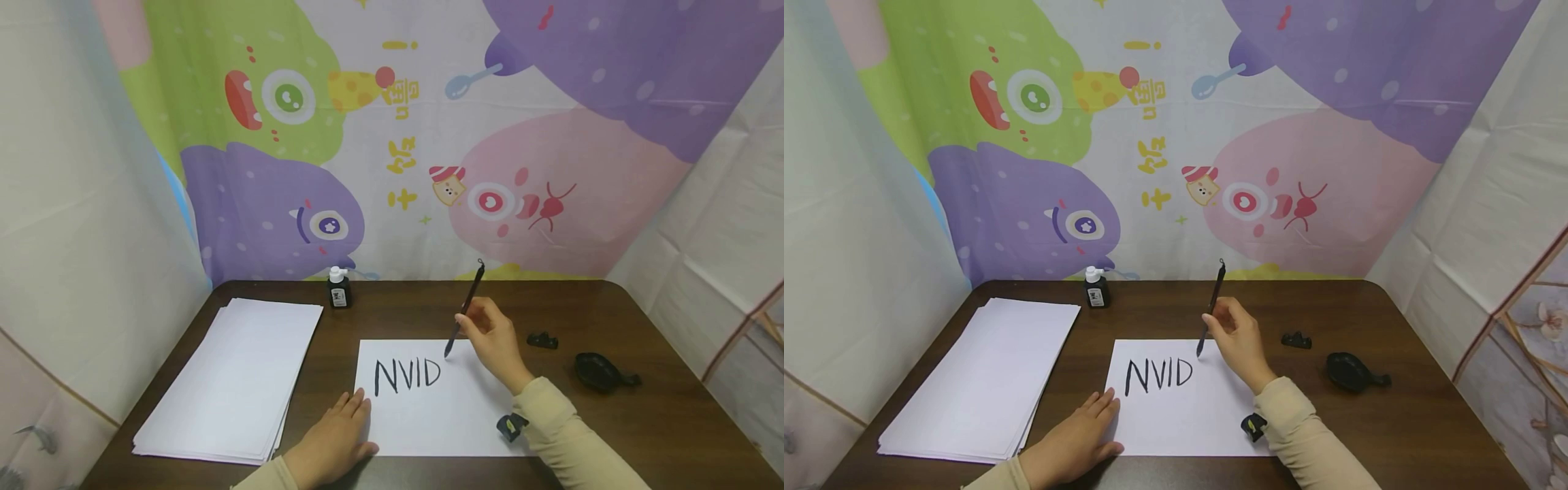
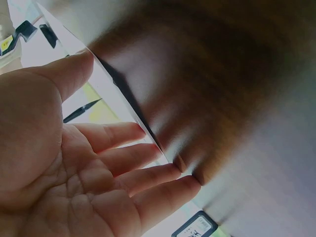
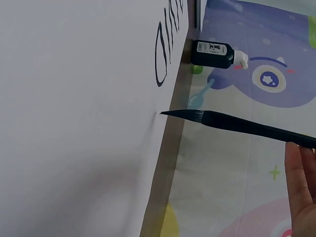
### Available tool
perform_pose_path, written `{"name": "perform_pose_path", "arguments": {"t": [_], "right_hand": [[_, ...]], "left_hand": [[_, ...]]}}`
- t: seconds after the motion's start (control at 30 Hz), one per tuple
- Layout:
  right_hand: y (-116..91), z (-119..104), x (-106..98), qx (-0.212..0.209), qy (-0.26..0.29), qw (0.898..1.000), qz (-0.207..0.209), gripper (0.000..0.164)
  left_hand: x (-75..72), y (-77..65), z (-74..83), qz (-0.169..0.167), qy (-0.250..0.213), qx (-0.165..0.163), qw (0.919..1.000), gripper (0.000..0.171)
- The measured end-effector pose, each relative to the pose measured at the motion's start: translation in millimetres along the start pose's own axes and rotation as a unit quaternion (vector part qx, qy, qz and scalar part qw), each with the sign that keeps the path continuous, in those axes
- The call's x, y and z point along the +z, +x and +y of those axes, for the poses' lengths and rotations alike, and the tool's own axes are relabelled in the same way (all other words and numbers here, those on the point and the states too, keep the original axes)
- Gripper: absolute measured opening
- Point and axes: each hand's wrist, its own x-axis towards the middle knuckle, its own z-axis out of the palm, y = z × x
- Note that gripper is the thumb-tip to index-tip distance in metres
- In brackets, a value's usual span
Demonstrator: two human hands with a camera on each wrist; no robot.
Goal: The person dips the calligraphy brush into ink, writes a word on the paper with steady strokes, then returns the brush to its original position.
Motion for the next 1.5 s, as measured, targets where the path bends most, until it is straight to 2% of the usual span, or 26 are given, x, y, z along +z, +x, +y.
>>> {"name": "perform_pose_path", "arguments": {"t": [0.37, 0.6, 0.87, 1.1, 1.27, 1.4, 1.5], "right_hand": [[-1.2, -0.8, 3.0, -0.008, 0.012, 1.000, 0.004, 0.019], [-2.8, 3.2, 4.7, 0.011, 0.006, 1.000, 0.007, 0.019], [-4.9, 6.7, 6.1, 0.005, 0.018, 1.000, 0.012, 0.020], [-5.7, 26.7, 7.8, 0.011, 0.002, 1.000, 0.010, 0.020], [-6.0, 34.0, 7.2, 0.005, 0.027, 1.000, 0.000, 0.019], [-6.9, 33.8, 6.1, -0.003, 0.032, 0.999, -0.013, 0.020], [-7.7, 17.9, 4.1, -0.001, 0.023, 1.000, -0.021, 0.021]], "left_hand": [[-0.3, -0.8, 0.4, 0.001, 0.000, 0.000, 1.0000, 0.071], [-0.4, -0.2, 0.4, -0.002, 0.003, -0.001, 1.0000, 0.071], [-0.2, -0.1, 0.4, -0.002, 0.001, -0.002, 1.0000, 0.072], [0.8, -0.7, 0.2, 0.003, -0.004, -0.002, 1.0000, 0.071], [1.0, -1.5, 0.0, 0.008, -0.002, 0.001, 1.0000, 0.070], [0.7, -1.5, 0.1, 0.007, -0.003, 0.002, 1.0000, 0.070], [0.9, -1.6, 0.2, 0.007, -0.003, 0.002, 1.0000, 0.070]]}}
